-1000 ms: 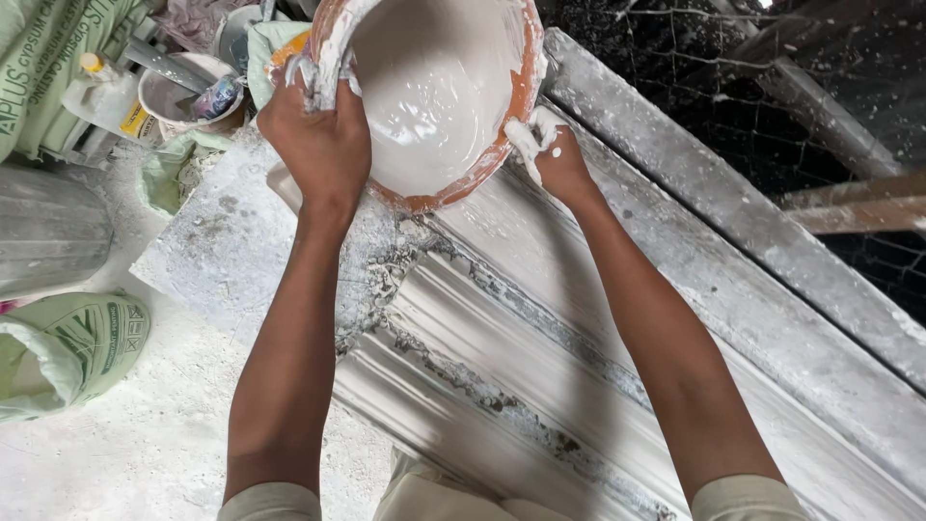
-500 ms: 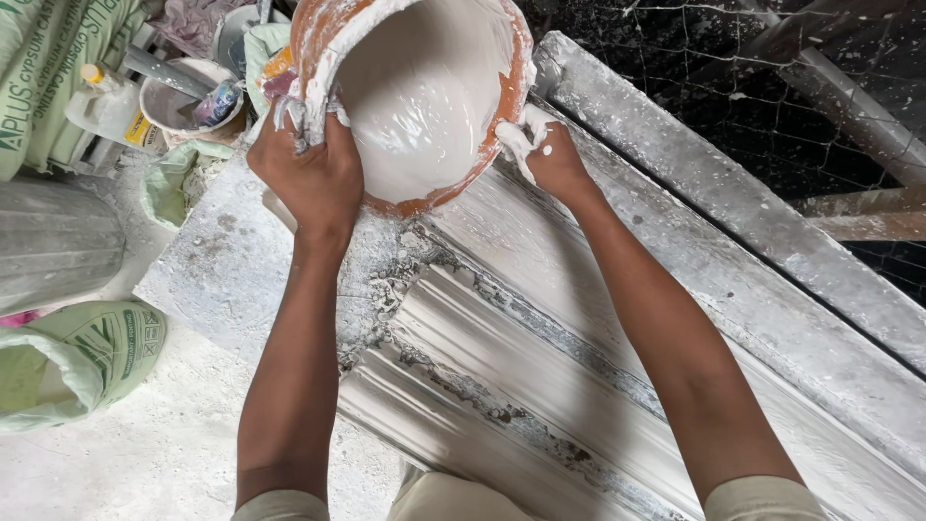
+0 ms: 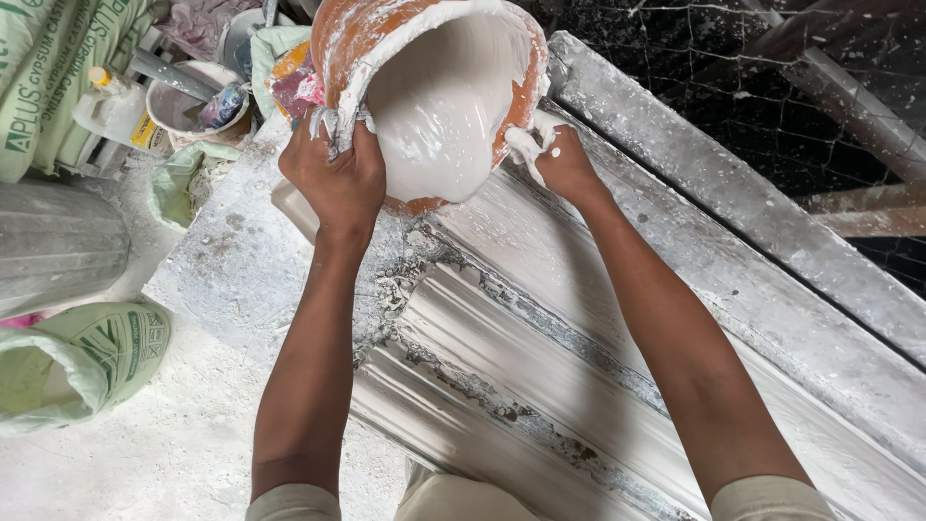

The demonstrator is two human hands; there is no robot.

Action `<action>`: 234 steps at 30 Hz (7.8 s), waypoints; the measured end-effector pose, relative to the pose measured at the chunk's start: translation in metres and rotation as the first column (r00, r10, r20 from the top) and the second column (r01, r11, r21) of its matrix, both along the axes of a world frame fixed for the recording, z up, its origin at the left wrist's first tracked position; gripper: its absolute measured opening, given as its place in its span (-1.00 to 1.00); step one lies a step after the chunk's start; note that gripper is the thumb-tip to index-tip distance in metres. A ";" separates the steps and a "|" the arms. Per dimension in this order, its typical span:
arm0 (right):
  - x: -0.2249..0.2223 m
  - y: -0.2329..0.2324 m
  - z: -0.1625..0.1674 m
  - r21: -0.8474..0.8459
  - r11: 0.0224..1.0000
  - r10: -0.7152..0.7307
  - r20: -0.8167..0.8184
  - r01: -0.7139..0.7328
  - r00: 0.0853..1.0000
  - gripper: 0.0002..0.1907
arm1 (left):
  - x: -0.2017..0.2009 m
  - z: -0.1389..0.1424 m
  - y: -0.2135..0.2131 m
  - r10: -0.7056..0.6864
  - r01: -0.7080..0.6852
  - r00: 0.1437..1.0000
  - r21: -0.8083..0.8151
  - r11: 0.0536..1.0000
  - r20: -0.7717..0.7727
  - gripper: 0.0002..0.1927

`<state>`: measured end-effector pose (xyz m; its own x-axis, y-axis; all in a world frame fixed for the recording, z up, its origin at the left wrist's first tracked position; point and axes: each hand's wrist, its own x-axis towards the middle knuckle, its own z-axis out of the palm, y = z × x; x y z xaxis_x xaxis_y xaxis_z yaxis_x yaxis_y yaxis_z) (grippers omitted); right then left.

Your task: The person applies wet plaster slurry by hand onto long decorative cornice molds laid on a workbench, spreading and smoothing the coating over the mold surface. They handle bundles of white fiberglass strands, dip material in a bucket of water, scoop plaster from a large bowl, and scrape excess plaster off the bench edge with a small hand tool.

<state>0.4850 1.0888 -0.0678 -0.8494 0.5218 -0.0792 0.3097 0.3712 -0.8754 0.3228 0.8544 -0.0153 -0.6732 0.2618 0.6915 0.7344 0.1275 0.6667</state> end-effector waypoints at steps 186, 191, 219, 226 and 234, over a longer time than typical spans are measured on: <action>1.913 0.236 -0.063 -0.875 0.408 -0.687 -0.106 0.260 0.719 -0.61 | 1.819 0.023 0.086 0.049 -0.270 0.890 0.436 0.858 0.454 -0.79; 1.753 0.218 -0.069 -0.786 0.472 -0.684 -0.039 0.400 0.729 -0.66 | 1.699 0.006 0.038 0.103 -0.310 0.888 0.416 0.855 0.449 -0.73; 0.887 0.047 -0.013 -0.724 0.681 -0.434 -0.279 0.109 0.857 -0.71 | 1.057 0.030 -0.166 0.411 -0.518 0.825 0.227 0.825 0.388 -0.76; 0.759 -0.003 0.003 0.431 0.902 0.028 -0.084 0.011 0.996 -0.79 | 0.935 0.063 -0.193 0.444 -0.592 0.756 0.213 0.777 0.481 -0.80; 0.704 0.010 -0.027 0.836 0.440 0.085 -0.400 0.326 0.912 -0.55 | 0.834 0.069 -0.217 0.421 -0.573 0.791 0.293 0.766 0.444 -0.86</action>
